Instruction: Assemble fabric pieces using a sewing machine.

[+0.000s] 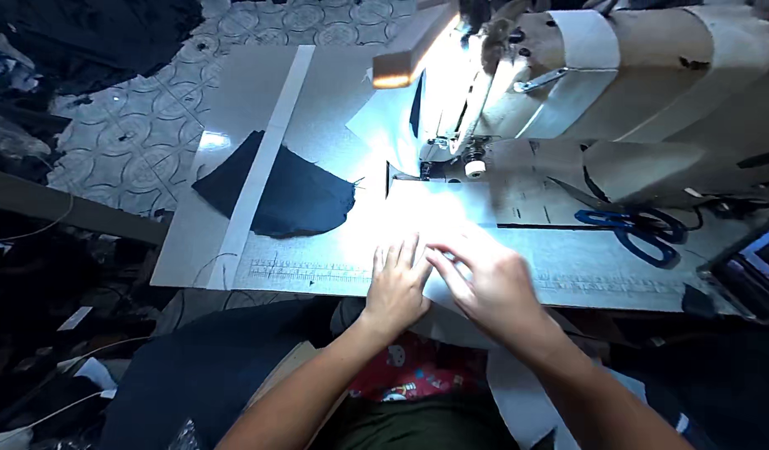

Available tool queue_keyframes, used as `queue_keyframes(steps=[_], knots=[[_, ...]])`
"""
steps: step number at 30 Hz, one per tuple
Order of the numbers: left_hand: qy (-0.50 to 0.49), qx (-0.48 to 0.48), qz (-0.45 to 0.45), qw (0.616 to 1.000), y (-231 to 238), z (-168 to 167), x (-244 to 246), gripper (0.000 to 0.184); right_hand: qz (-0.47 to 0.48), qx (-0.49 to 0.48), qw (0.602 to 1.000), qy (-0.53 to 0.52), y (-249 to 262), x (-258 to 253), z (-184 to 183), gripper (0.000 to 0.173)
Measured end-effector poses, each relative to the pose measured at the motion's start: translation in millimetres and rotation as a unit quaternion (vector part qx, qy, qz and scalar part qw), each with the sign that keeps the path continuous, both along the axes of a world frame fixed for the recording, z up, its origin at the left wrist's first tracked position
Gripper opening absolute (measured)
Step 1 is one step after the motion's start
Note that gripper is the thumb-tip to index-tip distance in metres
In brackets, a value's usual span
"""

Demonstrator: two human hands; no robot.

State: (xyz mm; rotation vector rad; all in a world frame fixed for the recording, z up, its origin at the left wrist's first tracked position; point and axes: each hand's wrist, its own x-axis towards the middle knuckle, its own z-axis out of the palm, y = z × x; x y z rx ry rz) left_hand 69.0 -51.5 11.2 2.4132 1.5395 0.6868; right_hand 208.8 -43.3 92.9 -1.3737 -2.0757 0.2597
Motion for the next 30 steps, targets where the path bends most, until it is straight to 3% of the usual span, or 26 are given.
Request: queue_keyframes(steps=[3, 5, 8, 11, 14, 18, 22, 25, 30], knots=[[-0.023, 0.052, -0.002, 0.998, 1.9, -7.0, 1.5, 0.04, 0.125, -0.145, 0.981, -0.027, 75.6, -62.6, 8.1, 0.025], [-0.008, 0.056, 0.002, 0.998, 0.7, -9.1, 1.4, 0.035, 0.153, -0.213, 0.964, -0.048, 115.0, -106.7, 5.1, 0.03], [0.023, 0.106, 0.009, 0.994, -7.6, -15.8, -3.4, 0.033, 0.085, -0.271, 0.956, -0.073, 132.5, -163.0, -4.2, 0.044], [0.076, -0.046, 0.0, 0.996, -17.2, -4.8, -10.1, 0.043, 0.031, -0.302, 0.948, -0.093, 130.1, -194.9, -6.4, 0.037], [0.027, -0.092, 0.005, 0.995, -20.9, -4.6, -13.3, 0.039, 0.044, -0.323, 0.942, -0.083, 133.0, -205.3, -4.4, 0.025], [-0.005, -0.047, -0.004, 0.999, -19.9, -2.1, -12.5, 0.034, 0.097, -0.324, 0.941, -0.025, 150.2, -209.3, -9.6, 0.037], [-0.008, 0.018, -0.007, 1.0, -13.1, -9.1, -9.2, 0.038, 0.181, -0.412, 0.885, 0.12, 157.9, -204.9, 8.4, 0.035], [0.012, 0.007, -0.005, 1.0, -12.8, -5.3, -7.3, 0.04, 0.233, -0.446, 0.838, 0.209, 161.0, -207.1, 17.9, 0.034], [0.025, -0.171, 0.019, 0.985, -15.8, 17.6, -4.6, 0.044, 0.329, -0.382, 0.824, 0.261, 137.9, -204.8, 32.8, 0.024]])
